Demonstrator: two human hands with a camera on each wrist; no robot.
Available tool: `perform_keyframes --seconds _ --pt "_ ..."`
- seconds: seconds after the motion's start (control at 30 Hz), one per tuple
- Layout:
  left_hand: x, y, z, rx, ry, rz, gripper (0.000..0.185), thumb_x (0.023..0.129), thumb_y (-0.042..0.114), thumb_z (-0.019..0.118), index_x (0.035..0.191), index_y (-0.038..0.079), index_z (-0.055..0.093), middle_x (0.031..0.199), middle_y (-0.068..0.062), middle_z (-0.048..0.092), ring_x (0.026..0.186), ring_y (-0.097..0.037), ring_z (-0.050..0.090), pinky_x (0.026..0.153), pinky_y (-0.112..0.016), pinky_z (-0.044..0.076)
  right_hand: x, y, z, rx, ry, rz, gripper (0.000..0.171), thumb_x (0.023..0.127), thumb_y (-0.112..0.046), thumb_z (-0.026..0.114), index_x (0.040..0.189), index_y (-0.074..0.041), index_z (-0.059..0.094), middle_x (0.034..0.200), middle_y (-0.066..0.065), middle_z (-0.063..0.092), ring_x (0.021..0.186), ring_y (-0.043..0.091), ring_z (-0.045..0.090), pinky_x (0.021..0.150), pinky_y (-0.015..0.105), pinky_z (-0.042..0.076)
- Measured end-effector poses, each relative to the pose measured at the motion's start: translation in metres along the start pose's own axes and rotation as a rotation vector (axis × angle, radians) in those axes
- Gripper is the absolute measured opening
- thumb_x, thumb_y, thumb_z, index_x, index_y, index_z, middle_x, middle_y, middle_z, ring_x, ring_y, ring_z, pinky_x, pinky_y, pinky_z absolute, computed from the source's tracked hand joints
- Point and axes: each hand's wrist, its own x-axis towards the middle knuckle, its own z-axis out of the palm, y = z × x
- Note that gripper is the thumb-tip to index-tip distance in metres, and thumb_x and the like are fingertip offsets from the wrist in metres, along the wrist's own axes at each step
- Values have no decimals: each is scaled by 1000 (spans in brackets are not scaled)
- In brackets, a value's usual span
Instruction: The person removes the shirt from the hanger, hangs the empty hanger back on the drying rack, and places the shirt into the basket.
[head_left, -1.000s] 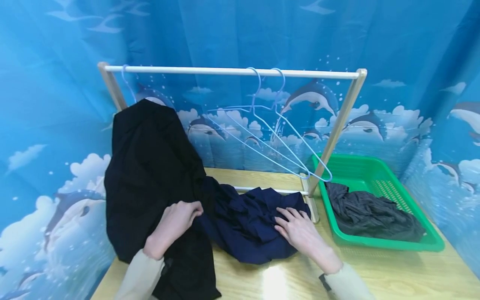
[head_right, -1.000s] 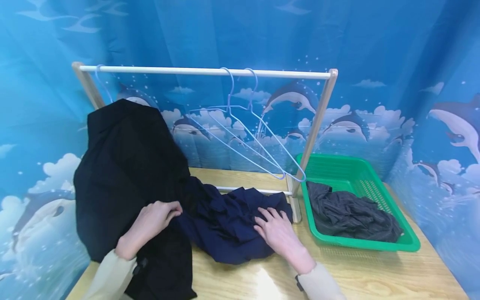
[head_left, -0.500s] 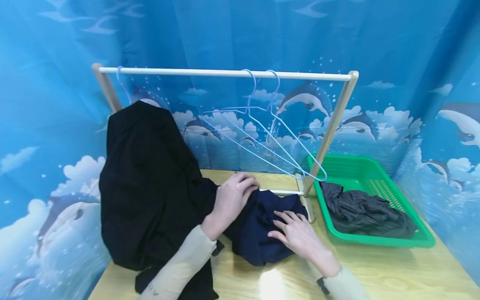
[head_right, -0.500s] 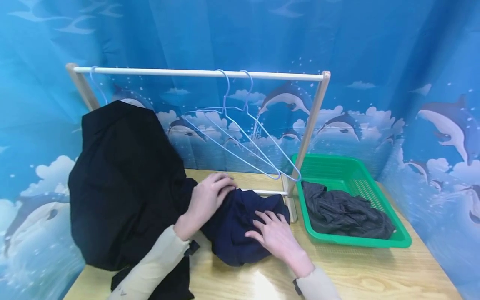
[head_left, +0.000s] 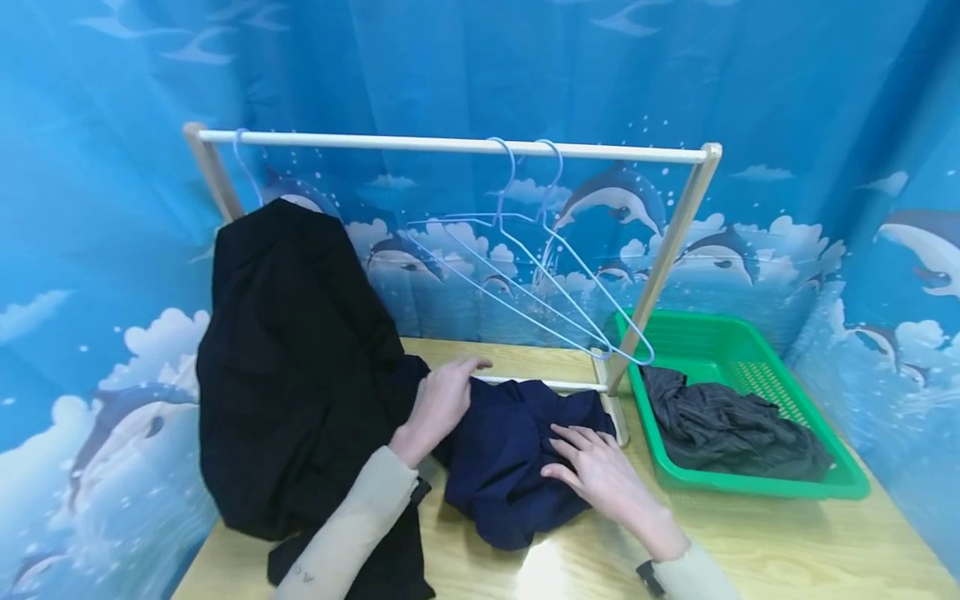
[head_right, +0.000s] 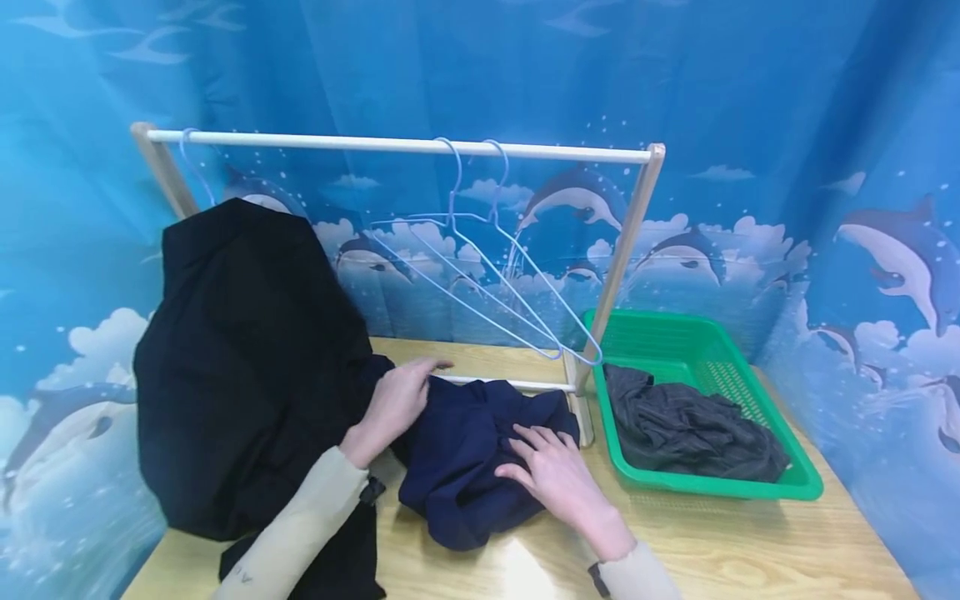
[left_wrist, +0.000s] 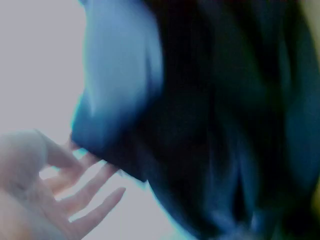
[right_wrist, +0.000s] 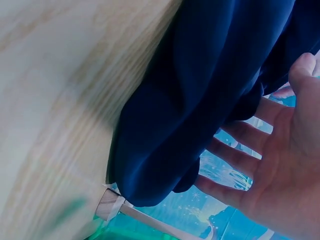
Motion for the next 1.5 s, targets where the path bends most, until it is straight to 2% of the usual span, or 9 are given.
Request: perform_keyframes --seconds 0.07,0.23,0.3,0.5,0.63,0.9,1.1,1.3,1.5 --pt "4 -17 -7 75 -75 -53 49 89 -10 64 130 17 67 126 -6 69 109 -30 66 77 -43 57 -1 1 -1 -1 -13 6 61 94 -58 57 123 -6 72 137 10 64 123 35 59 95 56 48" --pt "2 -53 -6 156 -538 -155 63 87 0 74 146 10 53 150 -13 50 141 -38 40 110 -62 35 -1 0 -5 -25 -77 23 74 89 -70 54 127 -8 71 141 9 61 126 34 58 98 59 46" --pt "-2 -61 0 159 -607 -165 66 85 5 79 146 9 53 151 -14 49 142 -39 37 112 -67 29 -1 -1 -6 -31 -102 16 79 86 -75 54 128 -9 70 142 9 60 127 34 57 98 60 46" --pt "-6 -67 19 279 -357 -54 28 88 -1 71 112 13 77 113 -12 73 112 -39 60 104 -69 36 -2 -1 -10 -23 -170 -8 88 74 -76 67 132 -10 68 144 10 58 126 35 57 95 62 46" --pt "3 -57 11 341 -195 -13 31 97 -1 55 110 17 77 97 -11 74 92 -37 67 92 -64 46 -4 -1 -9 -11 -205 -24 82 72 -68 76 128 -9 70 144 10 58 126 35 57 93 63 47" --pt "21 13 -19 294 109 106 32 91 -2 66 118 14 60 94 -7 70 54 -25 59 43 -36 44 -8 -4 -3 -75 -133 -15 63 72 -56 82 111 -6 75 124 12 68 119 32 61 90 56 50" --pt "-6 50 3 188 -144 268 33 98 1 59 127 16 59 106 -5 73 74 -23 69 54 -33 53 -13 2 -2 13 -71 -11 64 70 -33 87 121 1 70 125 16 67 117 33 62 90 56 50" --pt "-20 34 19 110 -360 272 38 101 1 55 136 15 60 123 -4 71 102 -24 71 76 -38 59 -11 22 -16 94 -64 -102 49 80 -14 84 125 -2 69 125 16 67 113 35 65 91 51 54" --pt "-13 14 -7 -55 -506 185 59 94 -7 61 147 17 51 143 -10 59 119 -25 62 89 -37 54 -8 26 -40 130 119 86 41 96 -18 71 135 -7 65 132 14 65 118 34 63 92 50 53"
